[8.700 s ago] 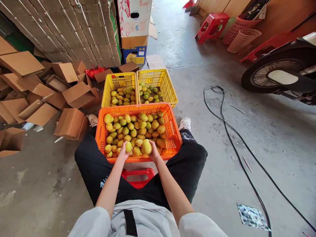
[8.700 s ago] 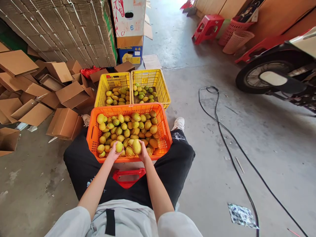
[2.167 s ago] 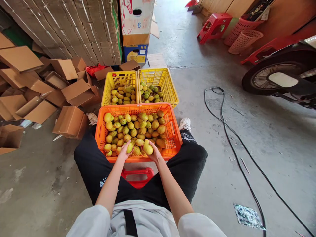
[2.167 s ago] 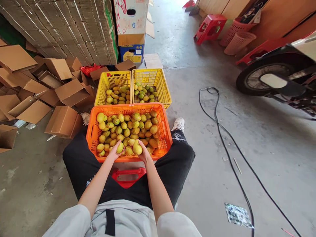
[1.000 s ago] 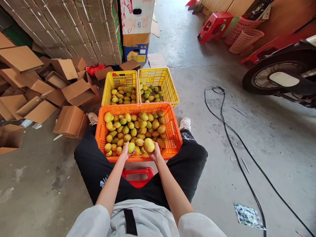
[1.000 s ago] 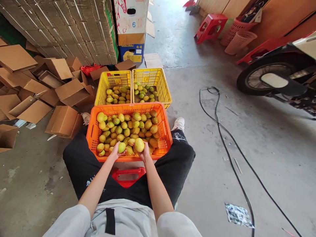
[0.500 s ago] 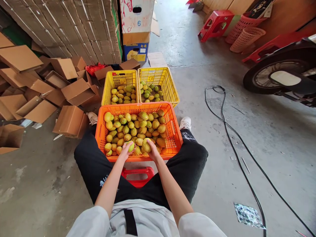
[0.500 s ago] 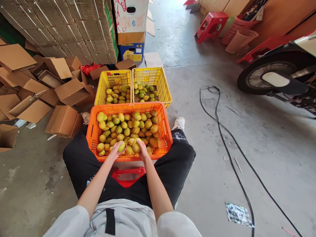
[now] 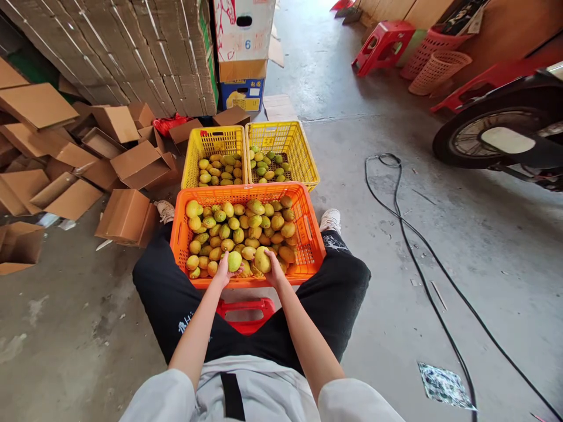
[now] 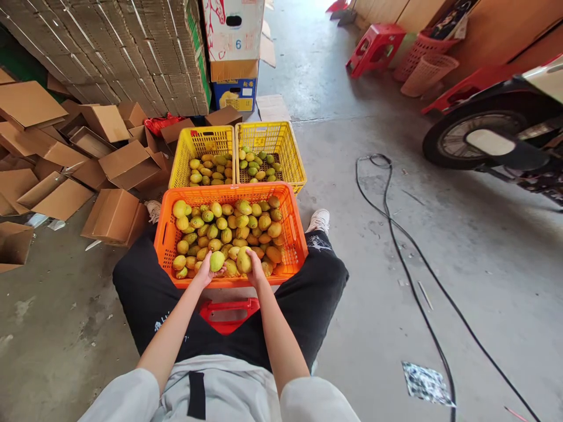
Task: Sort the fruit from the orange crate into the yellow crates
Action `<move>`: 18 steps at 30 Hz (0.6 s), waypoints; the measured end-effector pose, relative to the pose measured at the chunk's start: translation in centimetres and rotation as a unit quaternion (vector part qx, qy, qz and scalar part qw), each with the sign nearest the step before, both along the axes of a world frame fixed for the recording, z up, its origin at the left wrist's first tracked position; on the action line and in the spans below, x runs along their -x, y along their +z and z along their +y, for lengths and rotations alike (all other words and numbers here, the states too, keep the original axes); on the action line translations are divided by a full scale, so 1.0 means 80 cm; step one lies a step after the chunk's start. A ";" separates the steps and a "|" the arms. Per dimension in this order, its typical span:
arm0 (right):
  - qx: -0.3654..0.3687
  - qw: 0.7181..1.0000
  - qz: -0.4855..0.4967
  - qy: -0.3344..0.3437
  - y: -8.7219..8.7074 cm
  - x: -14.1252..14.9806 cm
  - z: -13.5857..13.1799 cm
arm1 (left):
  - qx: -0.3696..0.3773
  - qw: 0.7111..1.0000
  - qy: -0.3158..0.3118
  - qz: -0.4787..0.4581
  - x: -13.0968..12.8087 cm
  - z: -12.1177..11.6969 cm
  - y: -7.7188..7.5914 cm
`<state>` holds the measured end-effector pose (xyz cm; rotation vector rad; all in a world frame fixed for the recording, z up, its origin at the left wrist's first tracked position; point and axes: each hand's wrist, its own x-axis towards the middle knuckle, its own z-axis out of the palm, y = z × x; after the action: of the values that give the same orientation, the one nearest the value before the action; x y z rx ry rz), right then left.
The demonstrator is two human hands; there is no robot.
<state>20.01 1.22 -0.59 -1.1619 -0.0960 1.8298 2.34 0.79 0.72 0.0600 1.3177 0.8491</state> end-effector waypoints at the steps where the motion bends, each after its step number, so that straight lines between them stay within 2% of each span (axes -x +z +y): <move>1: 0.000 1.000 0.005 0.006 0.000 -0.001 0.000 | 0.002 1.000 -0.001 -0.002 0.000 0.000 -0.001; 7: 0.009 1.000 -0.003 0.006 0.003 -0.004 0.001 | 0.005 1.000 -0.022 0.000 -0.001 0.002 0.000; 12: 0.053 0.997 0.047 -0.022 0.011 -0.006 0.002 | 0.017 1.000 -0.017 0.003 -0.003 0.002 0.000; 18: 0.058 0.995 0.084 0.003 0.018 -0.010 0.002 | 0.018 1.000 -0.010 0.004 -0.002 0.002 -0.003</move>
<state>20.78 1.40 0.85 -1.0825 0.1058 1.9523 2.53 0.94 0.49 0.0491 1.3379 0.8096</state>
